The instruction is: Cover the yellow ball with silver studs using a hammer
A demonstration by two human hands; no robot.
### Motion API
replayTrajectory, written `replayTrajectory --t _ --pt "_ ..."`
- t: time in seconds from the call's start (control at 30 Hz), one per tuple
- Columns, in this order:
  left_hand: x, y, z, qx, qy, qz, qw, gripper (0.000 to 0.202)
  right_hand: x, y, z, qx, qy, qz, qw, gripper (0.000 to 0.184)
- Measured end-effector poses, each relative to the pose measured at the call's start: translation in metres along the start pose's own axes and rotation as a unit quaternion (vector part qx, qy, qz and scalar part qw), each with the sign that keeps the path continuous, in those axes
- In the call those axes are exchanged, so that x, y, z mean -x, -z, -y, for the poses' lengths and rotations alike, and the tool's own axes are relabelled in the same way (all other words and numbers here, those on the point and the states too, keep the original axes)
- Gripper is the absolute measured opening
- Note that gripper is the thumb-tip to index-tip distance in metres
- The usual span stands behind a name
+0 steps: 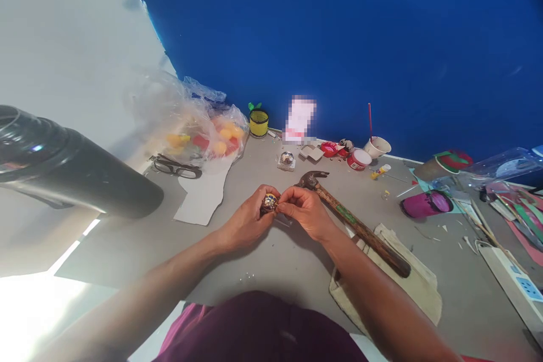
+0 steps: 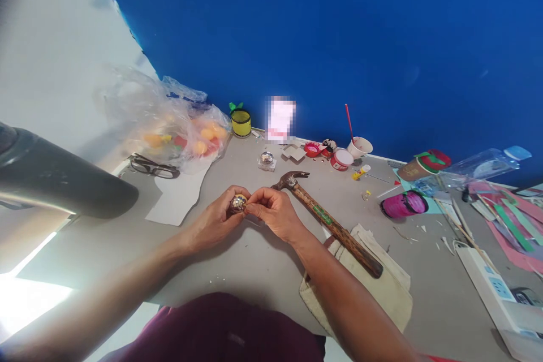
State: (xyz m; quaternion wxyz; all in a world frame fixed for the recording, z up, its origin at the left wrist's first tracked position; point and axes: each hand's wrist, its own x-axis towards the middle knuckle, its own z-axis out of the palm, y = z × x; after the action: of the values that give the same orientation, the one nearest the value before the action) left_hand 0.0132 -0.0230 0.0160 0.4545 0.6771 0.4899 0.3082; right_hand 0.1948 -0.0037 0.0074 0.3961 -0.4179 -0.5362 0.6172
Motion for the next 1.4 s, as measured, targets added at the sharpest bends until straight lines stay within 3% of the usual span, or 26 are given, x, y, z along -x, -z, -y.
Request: replayTrajectory --t 0.4,0.7,0.83,1.03,1.13,1.2,1.23,1.33,1.4 --pt "0.001 -0.009 0.006 0.053 0.001 -0.027 0.998 0.018 0.008 -0.016 -0.006 0.091 0.075 -0.045 0.992 0.012" --pt "-0.001 -0.017 0.013 0.018 -0.019 -0.1 0.995 0.015 0.008 -0.017 -0.014 0.269 0.173 -0.092 0.943 0.005" --pt "-0.002 -0.02 0.016 0.043 -0.007 -0.096 0.994 0.019 0.006 -0.016 -0.011 0.255 0.141 -0.089 0.953 0.003" --pt "-0.003 -0.015 0.012 0.138 0.003 -0.042 0.989 0.021 0.004 -0.01 0.0 0.141 0.044 -0.038 0.988 0.01" --pt "-0.003 -0.011 0.007 0.226 0.031 -0.002 0.974 0.026 0.003 0.005 0.008 0.158 0.047 -0.039 0.986 0.017" --pt "-0.003 -0.007 0.005 0.29 0.051 0.025 0.955 0.032 0.002 0.021 0.012 0.268 0.071 -0.07 0.958 0.019" --pt "-0.003 -0.006 0.005 0.32 0.059 0.036 0.945 0.035 0.001 0.031 0.014 0.353 0.078 -0.101 0.927 0.019" --pt "-0.005 -0.002 0.008 0.402 0.075 0.049 0.911 0.034 -0.001 0.063 0.016 0.598 0.012 -0.179 0.781 0.02" --pt "-0.006 -0.001 0.01 0.432 0.077 0.046 0.897 0.028 -0.004 0.08 0.014 0.665 -0.059 -0.16 0.727 0.028"
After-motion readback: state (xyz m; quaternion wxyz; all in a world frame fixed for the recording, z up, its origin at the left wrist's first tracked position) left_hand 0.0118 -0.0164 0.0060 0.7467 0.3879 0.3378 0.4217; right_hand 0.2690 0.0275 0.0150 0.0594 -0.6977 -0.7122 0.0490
